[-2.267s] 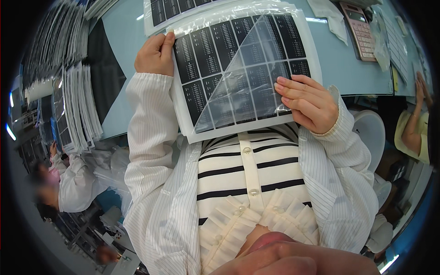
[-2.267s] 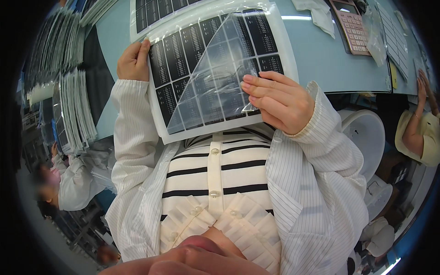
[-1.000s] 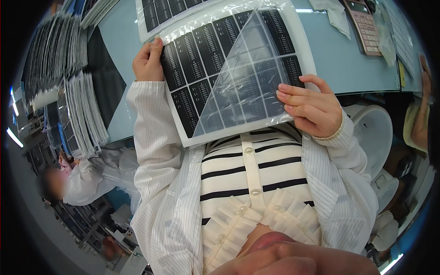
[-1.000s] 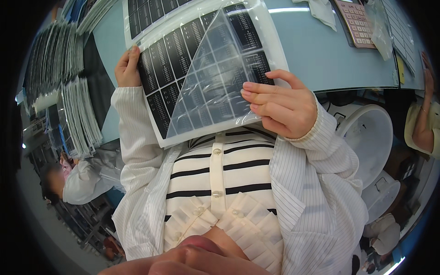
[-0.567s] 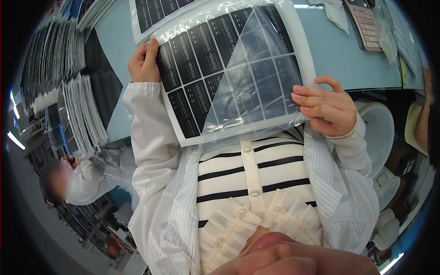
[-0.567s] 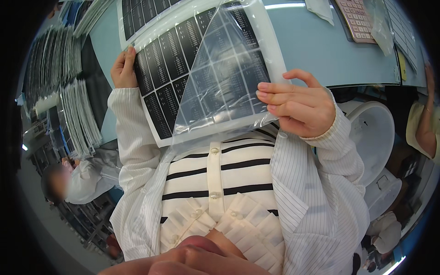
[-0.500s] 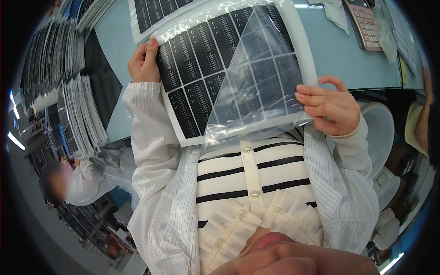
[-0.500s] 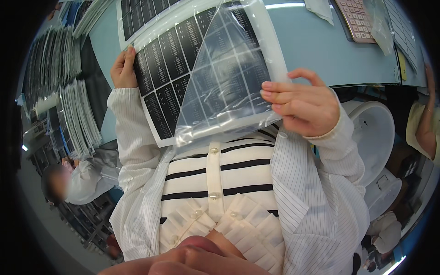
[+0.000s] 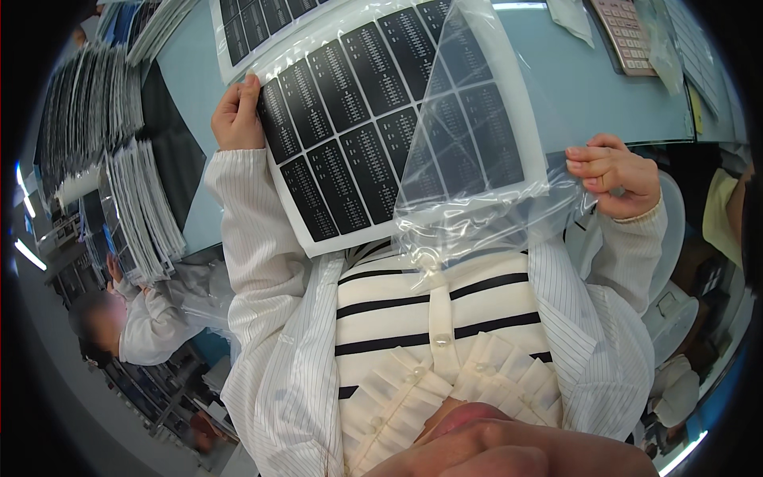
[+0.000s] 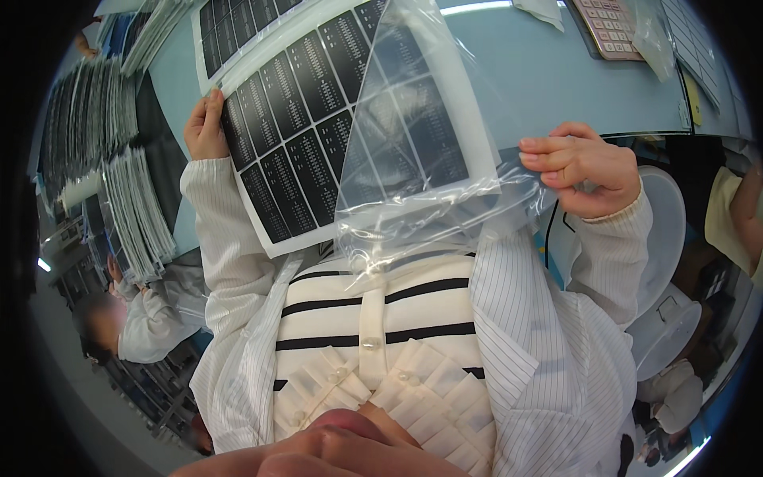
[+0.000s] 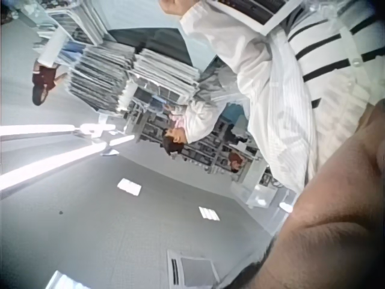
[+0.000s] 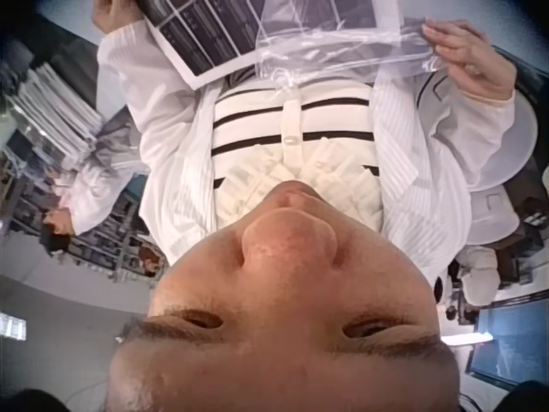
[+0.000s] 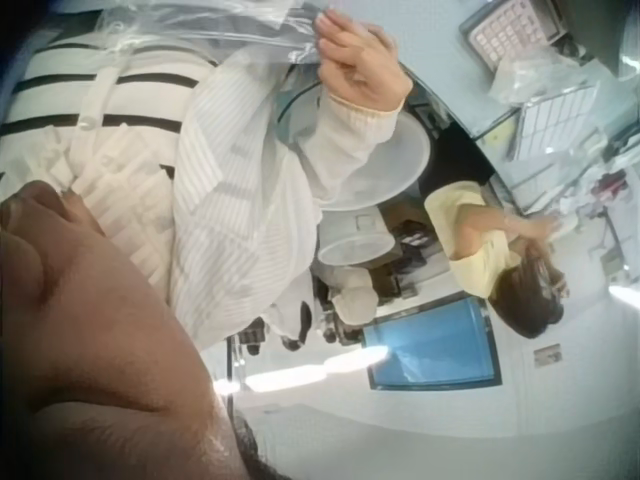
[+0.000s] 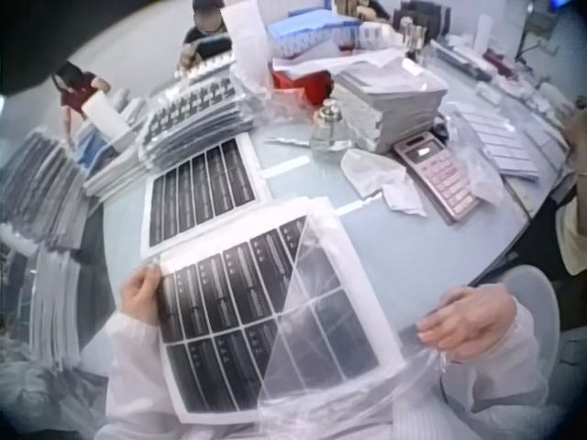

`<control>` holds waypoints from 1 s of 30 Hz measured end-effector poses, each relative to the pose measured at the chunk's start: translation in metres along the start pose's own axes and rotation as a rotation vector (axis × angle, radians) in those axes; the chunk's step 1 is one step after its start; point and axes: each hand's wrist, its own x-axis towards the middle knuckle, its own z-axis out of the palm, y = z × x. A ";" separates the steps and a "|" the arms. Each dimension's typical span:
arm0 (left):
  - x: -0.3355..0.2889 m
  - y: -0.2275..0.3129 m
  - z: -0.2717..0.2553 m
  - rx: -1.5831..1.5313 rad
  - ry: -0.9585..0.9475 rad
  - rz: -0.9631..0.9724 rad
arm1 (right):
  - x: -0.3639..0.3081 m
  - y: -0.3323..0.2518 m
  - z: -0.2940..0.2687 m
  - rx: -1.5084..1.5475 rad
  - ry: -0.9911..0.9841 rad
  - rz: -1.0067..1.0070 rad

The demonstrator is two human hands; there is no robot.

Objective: Removing protective plastic film from flexible solar panel sheets and inspecting them for defects.

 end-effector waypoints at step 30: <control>-0.016 0.018 -0.010 0.091 0.024 0.220 | -0.030 -0.083 -0.167 -0.104 0.719 0.021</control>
